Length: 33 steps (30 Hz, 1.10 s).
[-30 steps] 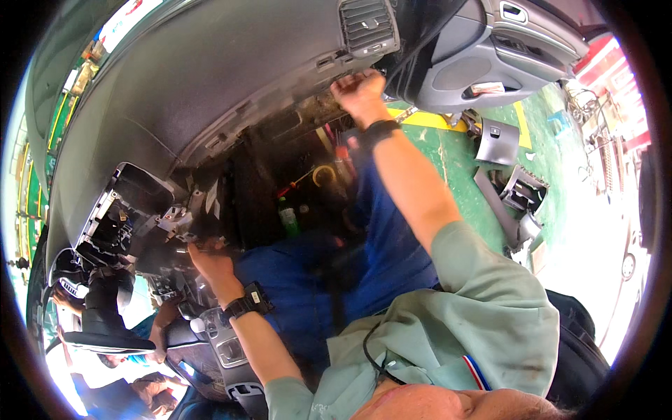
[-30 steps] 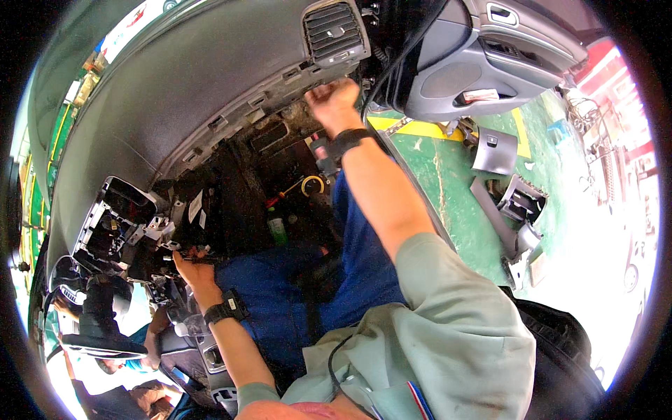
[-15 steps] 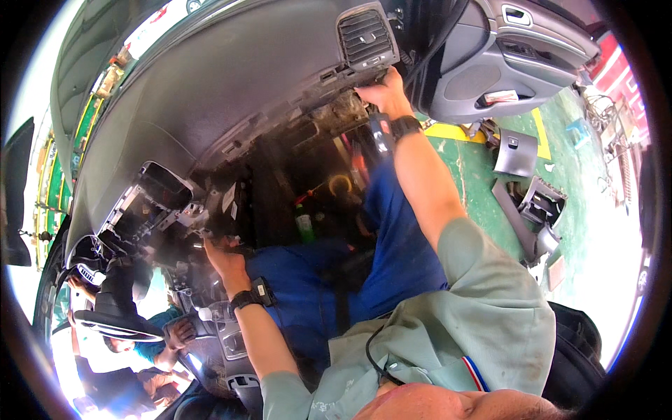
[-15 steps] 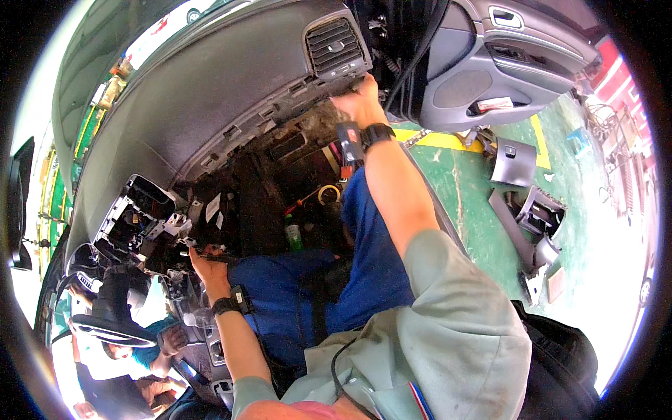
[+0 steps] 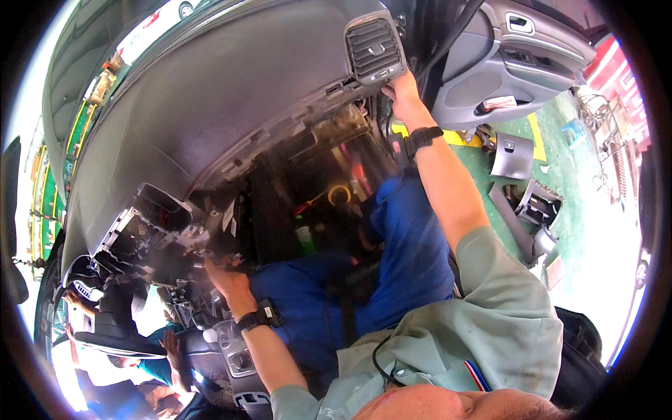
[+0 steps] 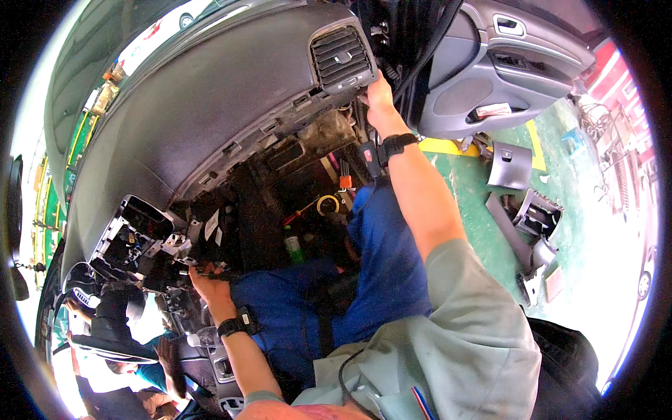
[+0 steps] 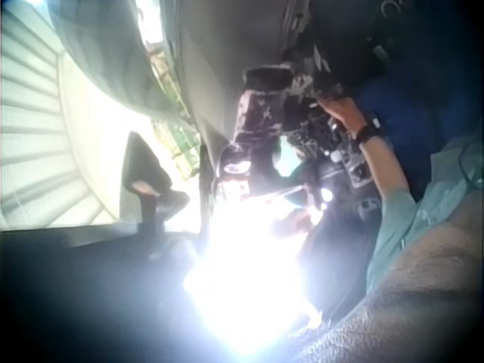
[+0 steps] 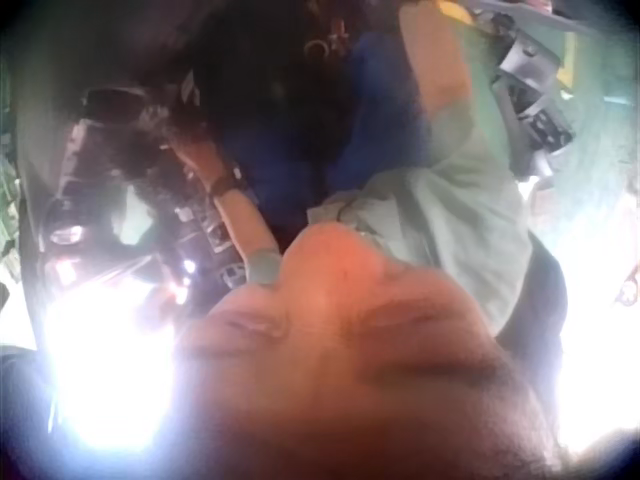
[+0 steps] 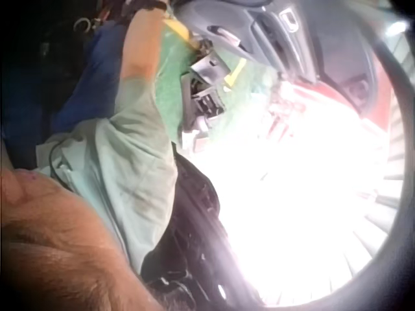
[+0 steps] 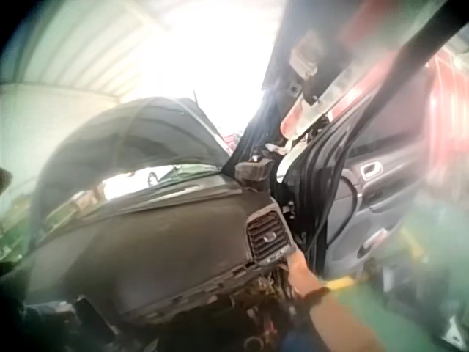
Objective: The person disconnects wiring harnesses and removes internal components from a car's dashboard using a screwdriver and by hand.
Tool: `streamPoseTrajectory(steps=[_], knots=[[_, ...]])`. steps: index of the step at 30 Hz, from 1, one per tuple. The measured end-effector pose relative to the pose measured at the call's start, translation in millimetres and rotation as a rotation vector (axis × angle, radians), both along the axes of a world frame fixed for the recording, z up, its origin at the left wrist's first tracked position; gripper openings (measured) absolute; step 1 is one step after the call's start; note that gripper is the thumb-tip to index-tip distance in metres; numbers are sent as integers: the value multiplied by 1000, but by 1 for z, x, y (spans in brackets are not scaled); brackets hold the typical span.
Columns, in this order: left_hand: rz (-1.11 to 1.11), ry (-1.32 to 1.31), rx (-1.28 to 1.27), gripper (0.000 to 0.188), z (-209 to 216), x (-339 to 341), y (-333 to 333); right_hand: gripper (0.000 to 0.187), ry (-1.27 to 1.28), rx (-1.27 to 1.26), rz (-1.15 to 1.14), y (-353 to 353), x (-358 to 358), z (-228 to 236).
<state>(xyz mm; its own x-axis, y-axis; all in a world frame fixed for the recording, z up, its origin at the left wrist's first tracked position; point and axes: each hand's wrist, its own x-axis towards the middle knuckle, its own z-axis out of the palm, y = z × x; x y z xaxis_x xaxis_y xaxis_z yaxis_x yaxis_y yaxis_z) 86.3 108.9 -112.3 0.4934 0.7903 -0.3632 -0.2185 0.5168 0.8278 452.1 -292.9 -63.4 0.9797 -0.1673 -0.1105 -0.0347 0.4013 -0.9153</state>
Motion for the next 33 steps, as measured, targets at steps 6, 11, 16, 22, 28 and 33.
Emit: streamPoseTrajectory(steps=[6, 11, 16, 22, 28, 33], knots=[[-51, -16, -5, 29, -4, -4, 3, 24, -179, 162, 50, -10, 32, -9], [-50, -55, -21, 30, -9, -3, 9, 30, -285, 351, 263, -9, 29, 29], [9, -130, -89, 25, -9, 3, 8, 34, -127, 304, 433, -24, 49, 52], [29, -149, -155, 25, -10, 9, 7, 32, -178, 196, 404, -27, 40, 57], [49, -158, -83, 27, -15, 15, 8, 30, -191, 258, 469, -31, 55, 45], [1, -133, -95, 29, -15, 6, 5, 30, -134, 281, 517, -34, 56, 48]])
